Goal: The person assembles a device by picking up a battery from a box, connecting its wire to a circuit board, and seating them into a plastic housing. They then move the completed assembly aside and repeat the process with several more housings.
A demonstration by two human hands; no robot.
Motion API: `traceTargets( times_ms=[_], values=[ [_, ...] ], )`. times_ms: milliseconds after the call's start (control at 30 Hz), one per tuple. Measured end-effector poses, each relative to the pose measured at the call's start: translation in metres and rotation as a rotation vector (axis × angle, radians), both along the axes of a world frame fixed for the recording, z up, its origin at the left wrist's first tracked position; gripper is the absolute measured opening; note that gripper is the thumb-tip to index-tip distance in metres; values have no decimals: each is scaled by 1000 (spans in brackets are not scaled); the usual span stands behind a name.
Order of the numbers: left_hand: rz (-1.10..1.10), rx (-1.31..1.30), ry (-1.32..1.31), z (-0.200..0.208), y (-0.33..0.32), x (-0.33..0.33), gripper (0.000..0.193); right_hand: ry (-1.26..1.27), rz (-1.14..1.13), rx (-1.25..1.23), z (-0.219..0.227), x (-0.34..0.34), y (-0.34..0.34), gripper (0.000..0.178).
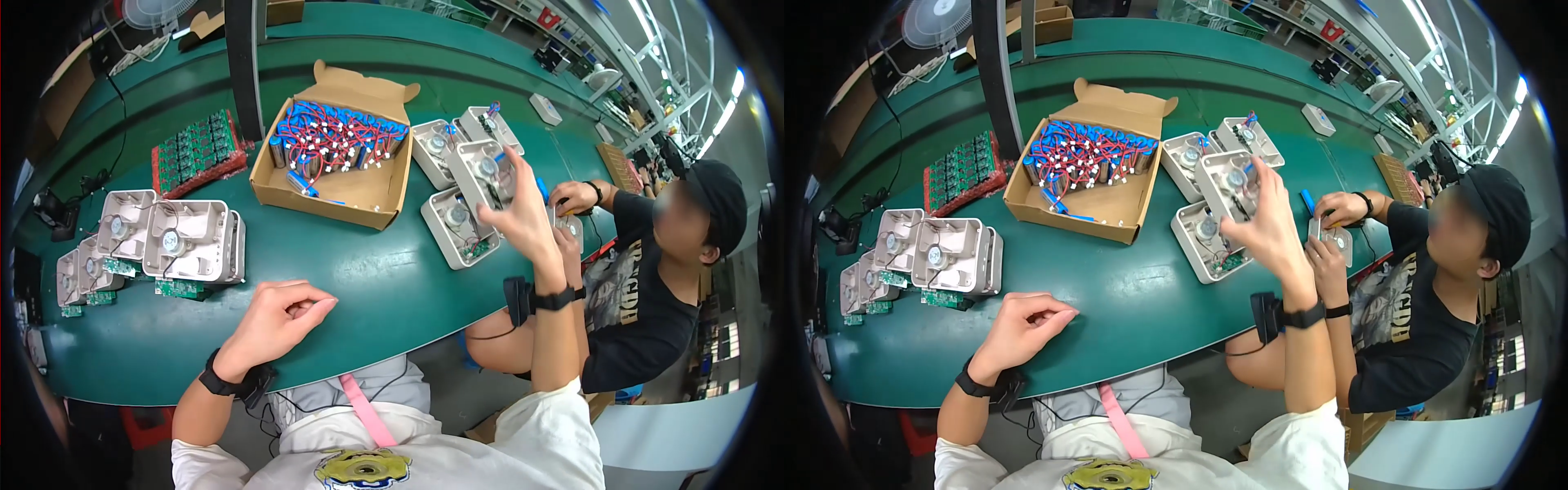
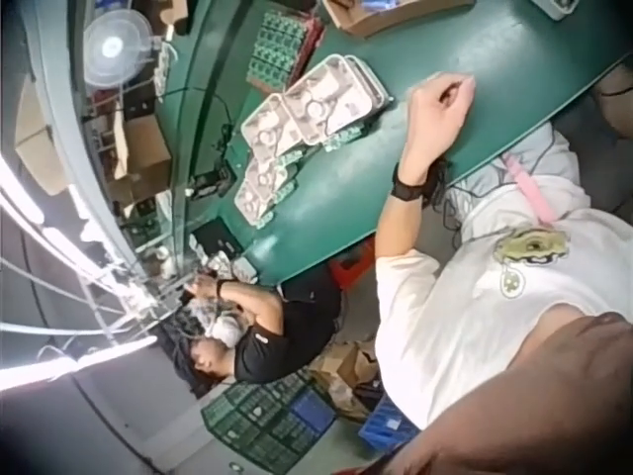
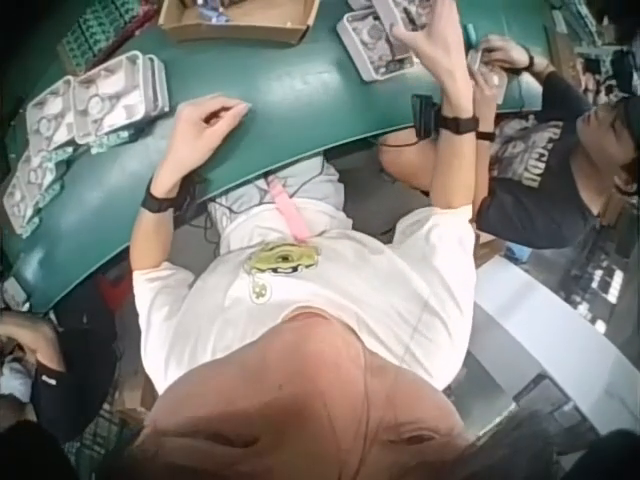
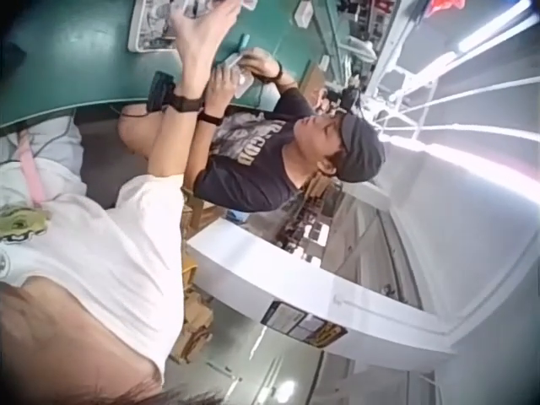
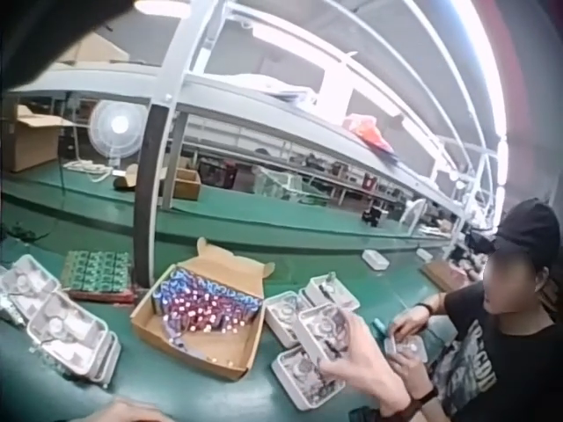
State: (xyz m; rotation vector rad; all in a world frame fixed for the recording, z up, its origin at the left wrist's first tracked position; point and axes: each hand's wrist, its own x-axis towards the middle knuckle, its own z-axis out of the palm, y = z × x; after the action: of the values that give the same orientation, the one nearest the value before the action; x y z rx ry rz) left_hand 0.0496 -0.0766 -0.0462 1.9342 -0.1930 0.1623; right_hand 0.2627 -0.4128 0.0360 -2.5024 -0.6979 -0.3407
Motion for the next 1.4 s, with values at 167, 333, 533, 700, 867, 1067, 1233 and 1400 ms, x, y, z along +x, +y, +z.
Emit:
traceTargets(
  times_ms=[167,333,533,700,867,1067,1233,1400],
  values=[
    [15,-68,160,-5,4,1,13,-68,113,0,-13,63,27,97],
    [10,-111,219,-11,9,-1,12,-87,122,-50,-16,70,44,97],
    [12,-117,215,-11,8,0,12,-28,113,-60,-10,42,17,95],
    [-33,-83,188,-13,7,3,12,33,62,-69,-16,55,26,95],
    [-15,-94,180,-22,5,2,13,-28,202,-73,-27,82,30,95],
    [-42,-19,123,-8,13,3,12,-254,166,-234,-4,42,33,92],
    [54,180,-138,32,3,-39,8,25,500,14,-3,-75,124,90],
    [527,227,4,37,38,-95,2,94,762,57,-32,-116,238,98]
  ],
)
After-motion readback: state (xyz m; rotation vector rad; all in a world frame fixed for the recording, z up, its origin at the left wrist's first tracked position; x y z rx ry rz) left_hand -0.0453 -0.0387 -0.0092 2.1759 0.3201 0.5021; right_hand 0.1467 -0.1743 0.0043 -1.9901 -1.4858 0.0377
